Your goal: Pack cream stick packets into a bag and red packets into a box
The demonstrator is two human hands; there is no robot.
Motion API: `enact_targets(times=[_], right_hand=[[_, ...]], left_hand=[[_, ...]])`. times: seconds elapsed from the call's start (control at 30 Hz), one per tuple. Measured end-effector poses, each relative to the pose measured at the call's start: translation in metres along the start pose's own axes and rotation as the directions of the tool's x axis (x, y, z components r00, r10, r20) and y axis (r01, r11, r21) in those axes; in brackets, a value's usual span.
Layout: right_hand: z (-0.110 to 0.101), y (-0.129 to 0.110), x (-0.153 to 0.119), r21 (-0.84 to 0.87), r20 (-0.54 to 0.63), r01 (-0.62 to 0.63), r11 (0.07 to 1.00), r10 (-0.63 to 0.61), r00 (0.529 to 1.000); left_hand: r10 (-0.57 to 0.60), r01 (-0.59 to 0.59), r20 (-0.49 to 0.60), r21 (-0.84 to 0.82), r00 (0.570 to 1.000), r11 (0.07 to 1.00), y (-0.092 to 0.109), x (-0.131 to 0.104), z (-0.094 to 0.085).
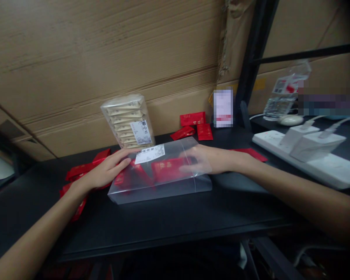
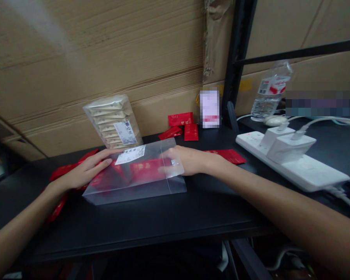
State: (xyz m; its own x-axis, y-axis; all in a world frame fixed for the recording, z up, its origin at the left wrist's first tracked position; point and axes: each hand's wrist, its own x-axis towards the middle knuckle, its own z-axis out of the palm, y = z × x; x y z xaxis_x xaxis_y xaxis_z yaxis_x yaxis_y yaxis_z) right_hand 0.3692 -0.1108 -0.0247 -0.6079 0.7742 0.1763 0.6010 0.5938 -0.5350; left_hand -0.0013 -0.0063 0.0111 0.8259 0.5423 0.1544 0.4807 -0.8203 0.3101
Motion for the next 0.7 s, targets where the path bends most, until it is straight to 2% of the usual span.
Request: enact_targets(times=[0.3,0.7], right_hand=[[-0.001,0.001,-0.001,0.025,0.009,0.0,1.0,0.0,1.0],[-0.004,-0.008,-0.004,-0.044,0.022,-0.042,0.998,0.043,0.999]], left_hand=[[-0.007,0.007,-0.007,0.033,1.0,0.999,0.0,0.0,0.0],[-0.013,0.013,0.011,0.007,1.0,1.0,0.005,0.002,0.0]])
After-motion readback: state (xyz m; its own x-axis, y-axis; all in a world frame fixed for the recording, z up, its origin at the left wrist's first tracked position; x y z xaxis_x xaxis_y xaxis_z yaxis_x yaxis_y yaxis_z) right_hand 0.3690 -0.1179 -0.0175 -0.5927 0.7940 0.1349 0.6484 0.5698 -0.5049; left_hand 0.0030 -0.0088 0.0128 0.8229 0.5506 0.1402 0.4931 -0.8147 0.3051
